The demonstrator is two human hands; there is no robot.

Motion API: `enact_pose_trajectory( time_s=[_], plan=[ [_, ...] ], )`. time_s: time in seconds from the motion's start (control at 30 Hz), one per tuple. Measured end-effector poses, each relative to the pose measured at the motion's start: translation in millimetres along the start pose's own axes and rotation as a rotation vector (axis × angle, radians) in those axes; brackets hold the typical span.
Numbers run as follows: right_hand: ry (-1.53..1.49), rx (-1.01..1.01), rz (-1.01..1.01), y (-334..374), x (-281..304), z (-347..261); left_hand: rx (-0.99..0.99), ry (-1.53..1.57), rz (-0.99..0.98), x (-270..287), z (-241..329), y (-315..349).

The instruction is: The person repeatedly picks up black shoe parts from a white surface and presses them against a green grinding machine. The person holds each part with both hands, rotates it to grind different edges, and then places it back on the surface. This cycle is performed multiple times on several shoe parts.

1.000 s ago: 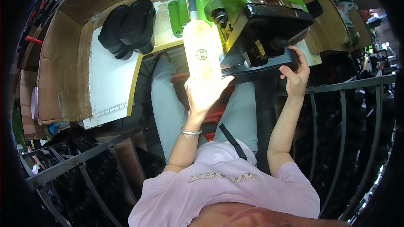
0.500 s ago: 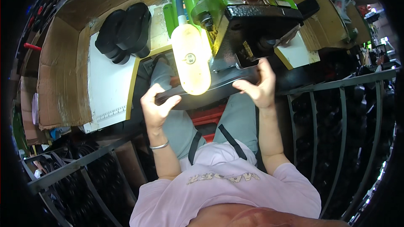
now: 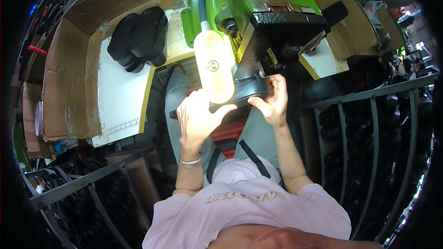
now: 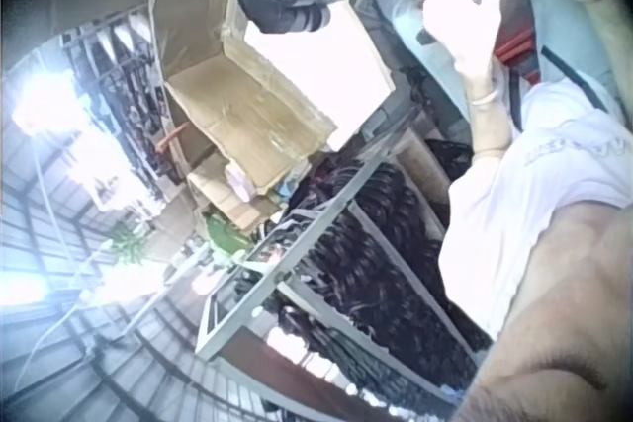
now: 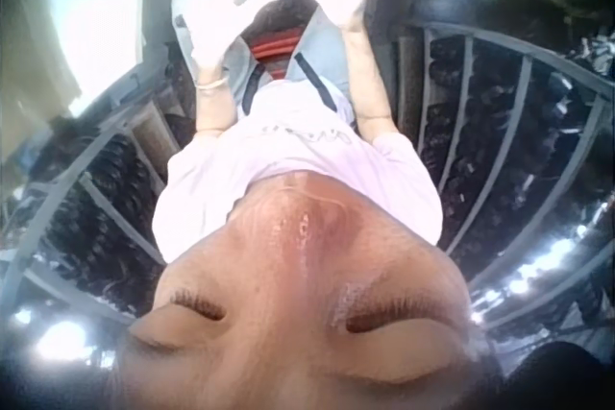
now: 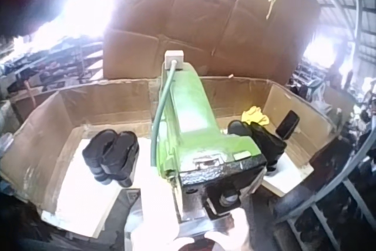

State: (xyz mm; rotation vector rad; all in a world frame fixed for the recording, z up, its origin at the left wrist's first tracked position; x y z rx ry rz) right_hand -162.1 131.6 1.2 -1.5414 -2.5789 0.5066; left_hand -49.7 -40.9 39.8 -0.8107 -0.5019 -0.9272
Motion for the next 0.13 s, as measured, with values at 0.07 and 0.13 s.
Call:
enact_pose_trajectory(
  time_s=[0.07, 0.13],
  plan=[
    [-0.058, -0.007, -0.011, 3, -2, 4, 0.059, 0.032, -0.041, -3, -5, 3],
    [-0.071, -0.003, -0.013, 7, -7, 9, 0.165, 0.071, -0.111, -8, -18, 11]
  ],
)
Point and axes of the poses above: each hand's wrist, its own y-axis away from the middle knuckle, its own x-axis out of the back of the hand, z = x × y, the point moved 8 cm from there along -y, towards the middle knuckle, and after that the axes turned 2 degrees about -z, right-handed, at the moved point
